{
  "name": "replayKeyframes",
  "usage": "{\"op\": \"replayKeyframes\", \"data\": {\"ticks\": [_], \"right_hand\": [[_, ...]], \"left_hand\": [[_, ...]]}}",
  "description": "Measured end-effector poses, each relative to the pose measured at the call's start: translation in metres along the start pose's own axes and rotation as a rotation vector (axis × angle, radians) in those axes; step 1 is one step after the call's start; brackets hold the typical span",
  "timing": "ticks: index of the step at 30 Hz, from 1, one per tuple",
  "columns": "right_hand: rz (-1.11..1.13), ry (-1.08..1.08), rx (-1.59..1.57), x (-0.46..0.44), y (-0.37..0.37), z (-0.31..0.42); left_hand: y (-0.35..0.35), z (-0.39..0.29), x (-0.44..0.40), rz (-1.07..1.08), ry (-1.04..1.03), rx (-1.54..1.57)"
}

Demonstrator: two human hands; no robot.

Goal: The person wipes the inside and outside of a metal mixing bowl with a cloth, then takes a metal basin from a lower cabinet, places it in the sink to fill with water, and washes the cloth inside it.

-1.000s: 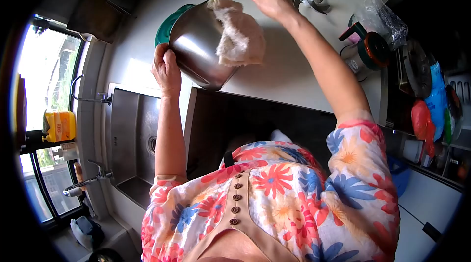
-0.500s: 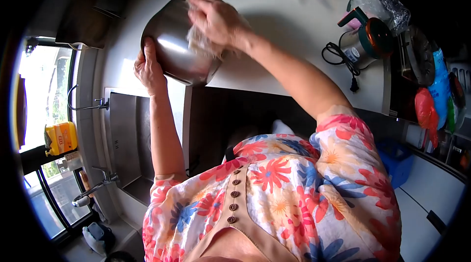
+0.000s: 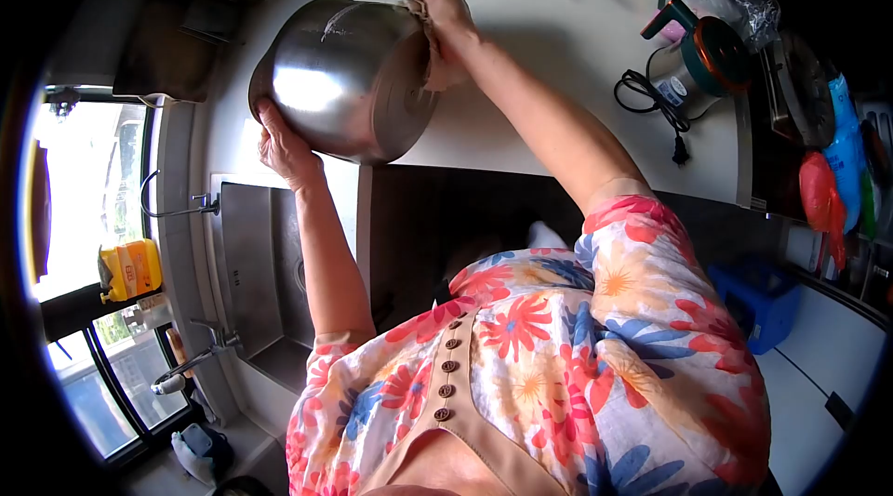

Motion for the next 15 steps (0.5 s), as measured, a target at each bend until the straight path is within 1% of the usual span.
{"op": "replayKeyframes", "data": {"ticks": [3,4,5,7,8,9,11,13,15], "right_hand": [[0.022,0.400,0.281,0.001,-0.005,0.023],[-0.017,0.472,0.450,0.014,-0.011,0.040],[-0.083,0.572,0.550,0.034,-0.017,0.054],[-0.005,0.717,0.533,0.070,-0.030,0.066],[-0.138,1.119,0.620,0.077,-0.040,0.061],[-0.210,1.326,0.779,0.094,-0.049,0.053],[-0.102,1.413,0.970,0.126,-0.052,0.053],[-0.059,1.431,0.939,0.116,-0.050,0.054],[-0.024,1.425,0.887,0.103,-0.046,0.058]], "left_hand": [[-0.014,-0.010,-0.002,-0.038,0.000,0.005],[-0.018,-0.017,-0.003,-0.038,0.005,-0.011],[-0.019,-0.020,-0.004,-0.036,0.012,-0.030],[-0.021,-0.018,-0.009,-0.028,0.037,0.009],[-0.023,-0.018,-0.011,-0.023,0.046,-0.002],[-0.024,-0.018,-0.012,-0.019,0.057,-0.014],[-0.025,-0.018,-0.015,0.029,0.101,0.031],[-0.024,-0.018,-0.018,0.084,0.129,0.106],[-0.025,-0.017,-0.018,0.067,0.118,0.073]]}}
Point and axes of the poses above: each hand's wrist, its own x-axis away from the middle knuckle, its own y-axis out of the back of the hand, z = x × y, the point moved 2 cm from there along -x, towards the middle knuckle, and after that the axes turned 6 degrees about x, right-handed, at the moved point
